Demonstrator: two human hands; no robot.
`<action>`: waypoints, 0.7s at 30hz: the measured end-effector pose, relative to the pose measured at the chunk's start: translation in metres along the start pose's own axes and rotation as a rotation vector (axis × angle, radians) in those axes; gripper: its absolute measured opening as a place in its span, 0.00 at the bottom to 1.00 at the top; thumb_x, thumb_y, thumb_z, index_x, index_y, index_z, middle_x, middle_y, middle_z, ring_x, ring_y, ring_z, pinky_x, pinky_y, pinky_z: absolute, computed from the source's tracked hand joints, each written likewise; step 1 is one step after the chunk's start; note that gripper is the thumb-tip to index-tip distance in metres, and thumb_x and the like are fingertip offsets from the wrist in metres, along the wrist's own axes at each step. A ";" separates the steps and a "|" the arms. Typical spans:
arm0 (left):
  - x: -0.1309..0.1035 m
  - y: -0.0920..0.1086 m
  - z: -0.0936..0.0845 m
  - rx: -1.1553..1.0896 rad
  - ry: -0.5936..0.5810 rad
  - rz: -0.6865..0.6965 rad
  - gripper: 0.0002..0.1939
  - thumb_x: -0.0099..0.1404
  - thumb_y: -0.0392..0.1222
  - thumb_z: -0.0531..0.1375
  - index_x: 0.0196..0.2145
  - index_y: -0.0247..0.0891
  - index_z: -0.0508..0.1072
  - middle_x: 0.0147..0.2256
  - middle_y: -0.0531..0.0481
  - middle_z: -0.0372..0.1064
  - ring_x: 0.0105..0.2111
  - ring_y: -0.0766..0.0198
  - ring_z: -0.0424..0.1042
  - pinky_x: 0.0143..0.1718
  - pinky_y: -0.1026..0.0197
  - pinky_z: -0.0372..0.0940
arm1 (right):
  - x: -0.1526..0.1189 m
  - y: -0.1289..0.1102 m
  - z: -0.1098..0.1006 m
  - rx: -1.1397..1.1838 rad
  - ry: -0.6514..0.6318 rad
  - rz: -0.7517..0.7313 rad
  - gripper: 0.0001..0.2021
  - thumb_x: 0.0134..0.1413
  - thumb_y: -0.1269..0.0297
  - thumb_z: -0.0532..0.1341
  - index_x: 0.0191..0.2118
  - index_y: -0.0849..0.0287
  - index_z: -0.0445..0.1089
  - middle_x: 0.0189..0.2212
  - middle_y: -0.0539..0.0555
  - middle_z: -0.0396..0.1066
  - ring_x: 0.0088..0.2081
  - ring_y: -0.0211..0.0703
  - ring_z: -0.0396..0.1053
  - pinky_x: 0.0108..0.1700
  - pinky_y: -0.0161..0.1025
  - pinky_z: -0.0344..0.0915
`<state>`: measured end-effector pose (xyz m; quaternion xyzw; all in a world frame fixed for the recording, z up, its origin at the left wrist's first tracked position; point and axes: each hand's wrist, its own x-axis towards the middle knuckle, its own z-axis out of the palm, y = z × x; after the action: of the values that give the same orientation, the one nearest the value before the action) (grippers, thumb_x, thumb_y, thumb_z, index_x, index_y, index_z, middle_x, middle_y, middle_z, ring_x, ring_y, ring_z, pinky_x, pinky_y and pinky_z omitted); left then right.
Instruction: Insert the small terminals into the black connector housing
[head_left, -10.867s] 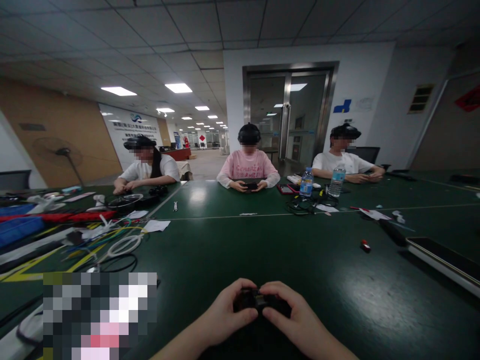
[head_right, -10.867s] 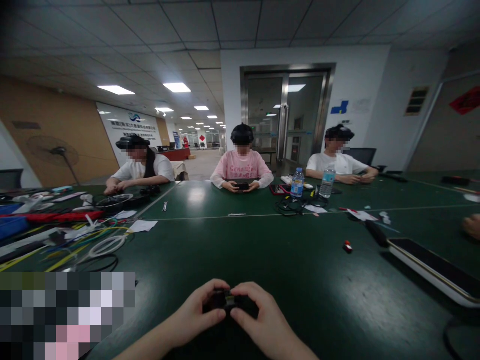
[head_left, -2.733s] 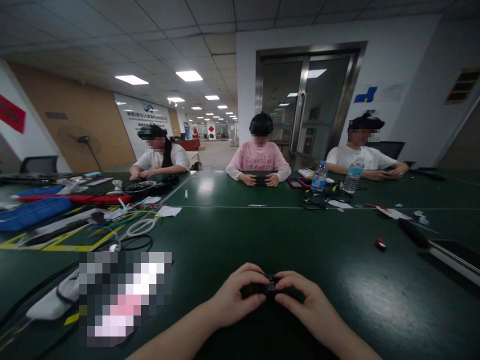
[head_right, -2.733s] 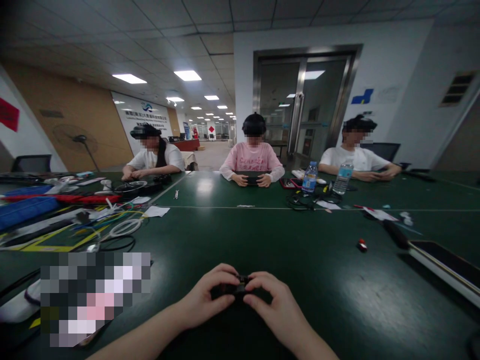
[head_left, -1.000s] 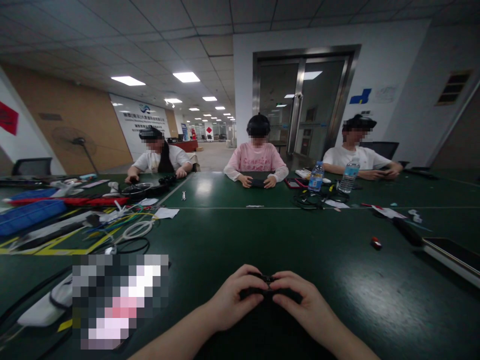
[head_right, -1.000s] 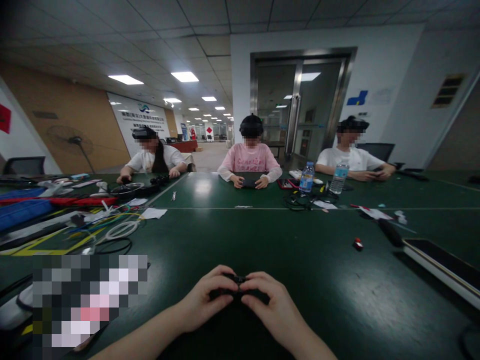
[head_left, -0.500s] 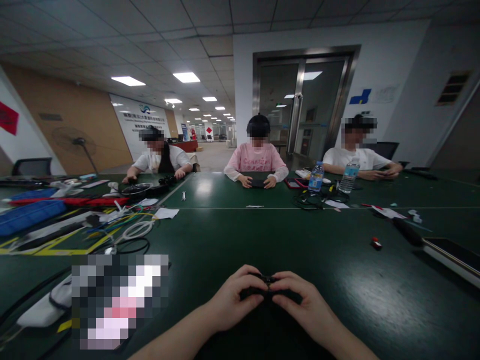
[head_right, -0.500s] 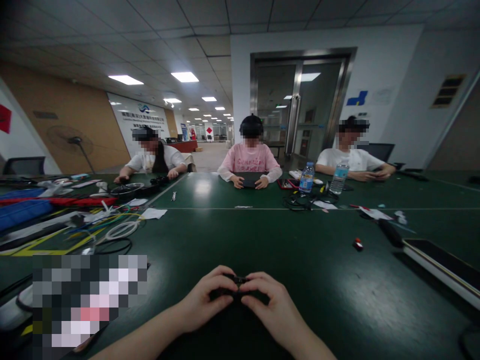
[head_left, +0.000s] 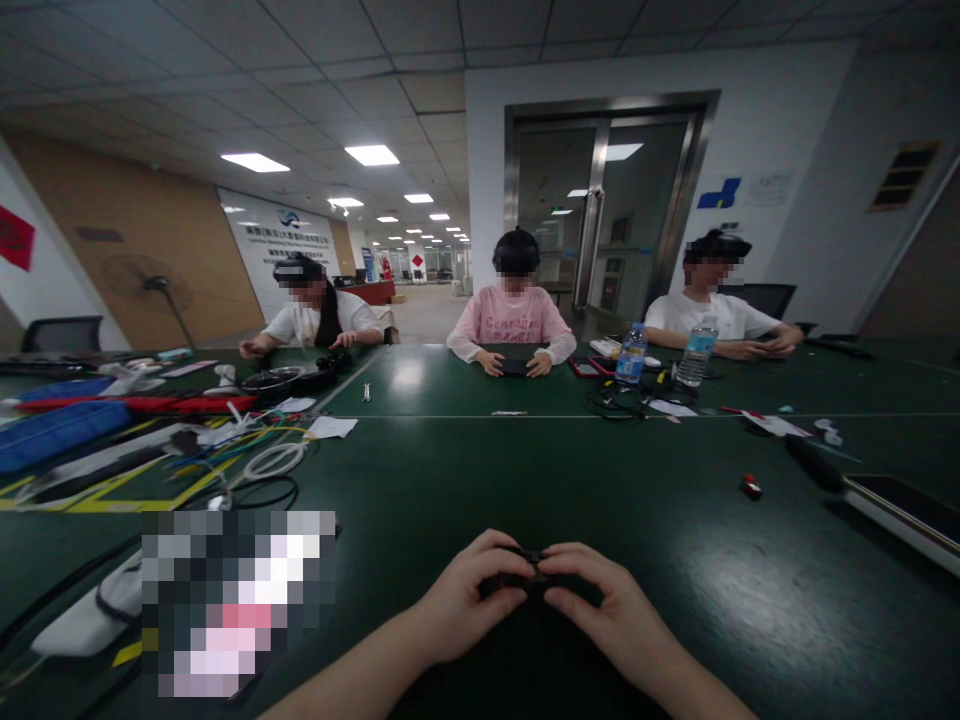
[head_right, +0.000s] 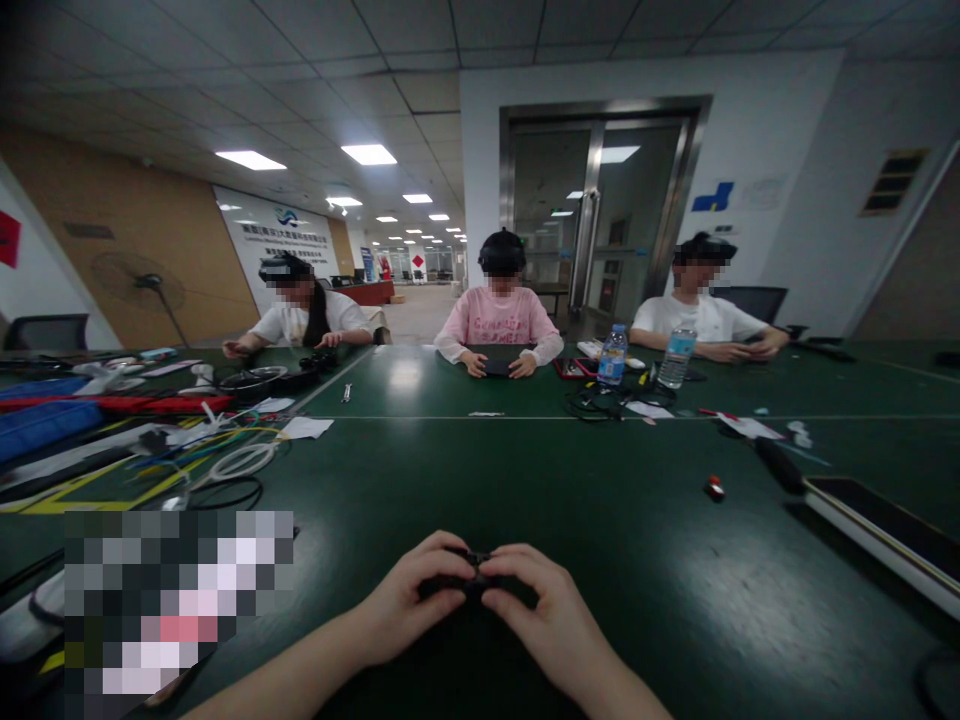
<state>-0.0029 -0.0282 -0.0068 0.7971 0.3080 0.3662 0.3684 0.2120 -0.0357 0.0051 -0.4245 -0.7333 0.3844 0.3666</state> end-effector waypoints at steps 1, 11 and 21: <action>0.000 0.000 0.000 -0.003 0.001 0.006 0.13 0.62 0.33 0.58 0.45 0.43 0.70 0.46 0.46 0.60 0.43 0.60 0.66 0.43 0.59 0.63 | 0.000 0.000 0.000 -0.004 0.005 0.002 0.10 0.50 0.68 0.62 0.41 0.51 0.73 0.43 0.52 0.72 0.48 0.46 0.68 0.52 0.44 0.62; -0.001 0.000 0.003 -0.002 0.014 -0.178 0.24 0.59 0.35 0.59 0.53 0.41 0.59 0.42 0.47 0.64 0.38 0.60 0.66 0.40 0.57 0.63 | 0.001 0.000 0.000 -0.006 -0.016 -0.001 0.10 0.51 0.66 0.62 0.41 0.53 0.73 0.44 0.55 0.71 0.48 0.49 0.68 0.53 0.46 0.62; 0.002 0.003 -0.001 0.016 -0.026 -0.052 0.16 0.61 0.34 0.58 0.47 0.43 0.68 0.46 0.46 0.60 0.41 0.61 0.65 0.40 0.60 0.63 | 0.001 0.001 -0.001 -0.012 -0.018 0.005 0.10 0.51 0.66 0.62 0.41 0.52 0.73 0.43 0.54 0.71 0.47 0.48 0.68 0.52 0.46 0.62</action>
<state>-0.0022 -0.0282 -0.0032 0.7964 0.3266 0.3438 0.3753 0.2124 -0.0342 0.0052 -0.4252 -0.7378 0.3845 0.3564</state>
